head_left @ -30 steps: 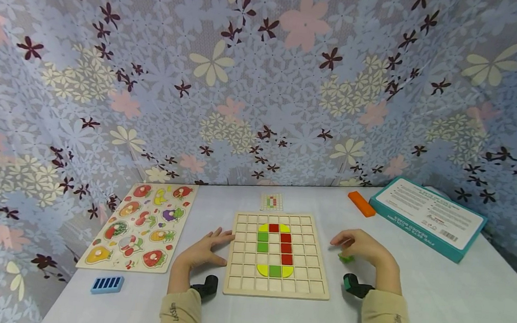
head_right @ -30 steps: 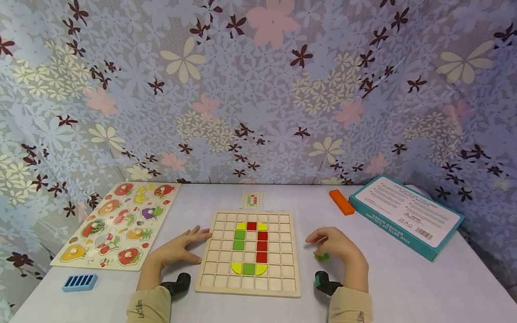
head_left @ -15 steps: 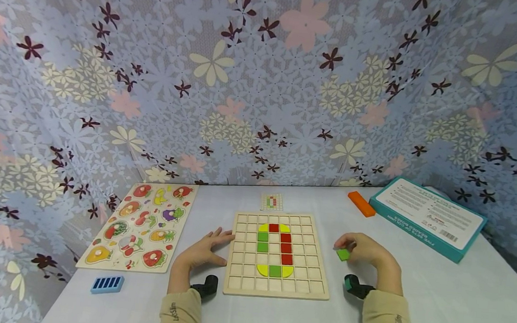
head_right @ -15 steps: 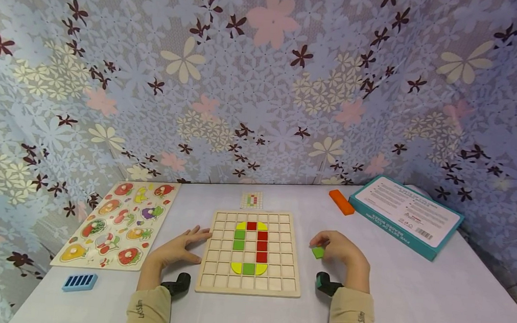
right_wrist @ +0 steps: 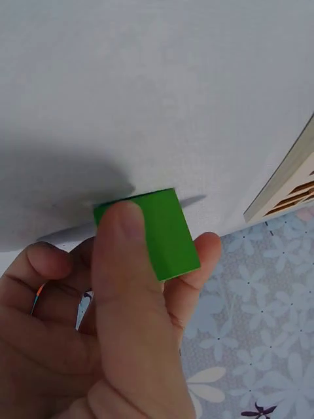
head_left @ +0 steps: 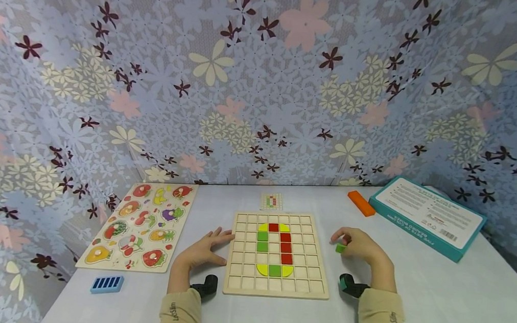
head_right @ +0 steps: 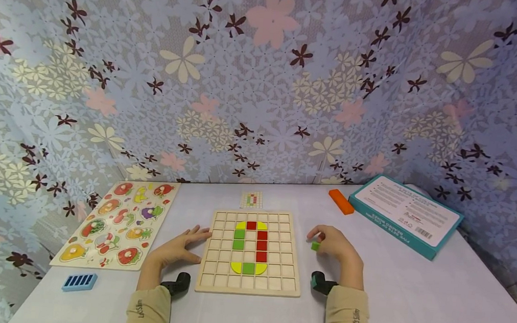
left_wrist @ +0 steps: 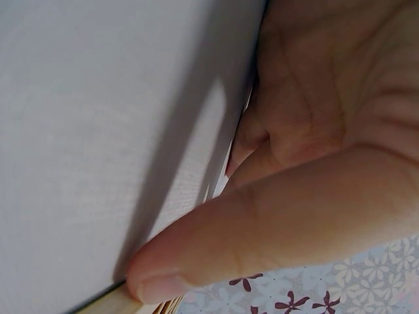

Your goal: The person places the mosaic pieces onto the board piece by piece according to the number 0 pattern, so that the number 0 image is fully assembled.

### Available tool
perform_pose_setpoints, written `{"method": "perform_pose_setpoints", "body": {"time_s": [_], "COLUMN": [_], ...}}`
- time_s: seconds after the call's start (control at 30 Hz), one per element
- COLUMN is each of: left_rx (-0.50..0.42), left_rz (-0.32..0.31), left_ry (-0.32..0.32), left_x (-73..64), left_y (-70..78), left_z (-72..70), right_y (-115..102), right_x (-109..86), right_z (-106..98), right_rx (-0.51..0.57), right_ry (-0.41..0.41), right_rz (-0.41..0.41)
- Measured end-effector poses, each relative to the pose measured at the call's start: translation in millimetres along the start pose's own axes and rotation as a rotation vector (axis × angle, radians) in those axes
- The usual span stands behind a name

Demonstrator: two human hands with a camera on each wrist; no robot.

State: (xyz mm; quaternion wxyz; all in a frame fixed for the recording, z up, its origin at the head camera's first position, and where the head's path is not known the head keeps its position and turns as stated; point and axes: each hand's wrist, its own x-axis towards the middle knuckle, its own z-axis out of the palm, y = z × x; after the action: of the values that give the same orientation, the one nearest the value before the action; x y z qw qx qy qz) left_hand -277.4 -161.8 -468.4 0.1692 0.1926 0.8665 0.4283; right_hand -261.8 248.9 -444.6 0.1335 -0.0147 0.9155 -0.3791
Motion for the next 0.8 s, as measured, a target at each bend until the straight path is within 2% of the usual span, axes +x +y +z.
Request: {"method": "perform_pose_setpoints", "body": {"time_s": [0.43,0.8], "left_rx": [0.006,-0.007], "left_rz": [0.014,0.003], "left_ry": [-0.001,0.0], "left_x": [0.4,-0.8], "left_y": [-0.2,0.2], "left_z": [-0.2,0.7], "right_y": [-15.6,-37.4], "right_x": [0.4,5.0], "right_z": [2.4,14.4], "right_rx": [0.085,0.139], "right_ry": [0.126,0.156], "right_rz": [-0.118,-0.12]}}
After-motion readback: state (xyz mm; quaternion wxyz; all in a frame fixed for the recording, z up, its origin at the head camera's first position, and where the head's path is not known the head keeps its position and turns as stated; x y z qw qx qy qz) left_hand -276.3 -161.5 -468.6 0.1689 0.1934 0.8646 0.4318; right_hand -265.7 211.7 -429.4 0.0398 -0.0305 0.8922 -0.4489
